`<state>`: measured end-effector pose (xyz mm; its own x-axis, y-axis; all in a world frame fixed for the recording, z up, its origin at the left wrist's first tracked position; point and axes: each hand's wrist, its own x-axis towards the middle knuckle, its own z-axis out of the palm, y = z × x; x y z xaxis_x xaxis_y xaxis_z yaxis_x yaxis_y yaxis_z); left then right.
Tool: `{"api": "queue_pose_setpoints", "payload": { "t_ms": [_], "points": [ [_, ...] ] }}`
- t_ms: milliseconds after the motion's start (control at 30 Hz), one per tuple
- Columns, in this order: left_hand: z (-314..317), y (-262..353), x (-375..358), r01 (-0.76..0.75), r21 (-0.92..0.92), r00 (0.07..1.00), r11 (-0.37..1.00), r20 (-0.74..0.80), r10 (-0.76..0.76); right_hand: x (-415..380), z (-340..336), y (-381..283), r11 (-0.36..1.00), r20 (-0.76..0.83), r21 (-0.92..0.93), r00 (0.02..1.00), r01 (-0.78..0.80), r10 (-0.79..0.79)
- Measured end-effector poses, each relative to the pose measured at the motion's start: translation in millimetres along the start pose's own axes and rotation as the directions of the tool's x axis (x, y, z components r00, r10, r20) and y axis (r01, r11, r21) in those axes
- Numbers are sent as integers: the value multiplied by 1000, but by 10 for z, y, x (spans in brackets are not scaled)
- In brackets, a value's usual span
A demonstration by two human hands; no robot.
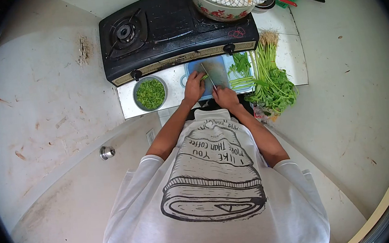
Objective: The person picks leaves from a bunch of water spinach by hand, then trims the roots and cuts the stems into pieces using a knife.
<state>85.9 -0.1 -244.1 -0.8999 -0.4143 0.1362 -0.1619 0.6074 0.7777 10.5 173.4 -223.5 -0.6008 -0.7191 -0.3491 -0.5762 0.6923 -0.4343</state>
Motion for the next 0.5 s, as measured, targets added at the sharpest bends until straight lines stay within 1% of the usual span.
{"api": "queue_pose_setpoints", "payload": {
  "t_ms": [167,267,500],
  "points": [
    [-6,13,5,19,-16,1000,1000,13,-19,47,39,-2,1000,-14,-7,1000,9,-9],
    [-25,40,5,18,-3,1000,1000,10,-18,111,55,-16,1000,-9,18,1000,-5,5],
    [-42,70,11,6,-11,1000,1000,-8,-6,21,86,53,1000,22,5,1000,0,0]
  ]
}}
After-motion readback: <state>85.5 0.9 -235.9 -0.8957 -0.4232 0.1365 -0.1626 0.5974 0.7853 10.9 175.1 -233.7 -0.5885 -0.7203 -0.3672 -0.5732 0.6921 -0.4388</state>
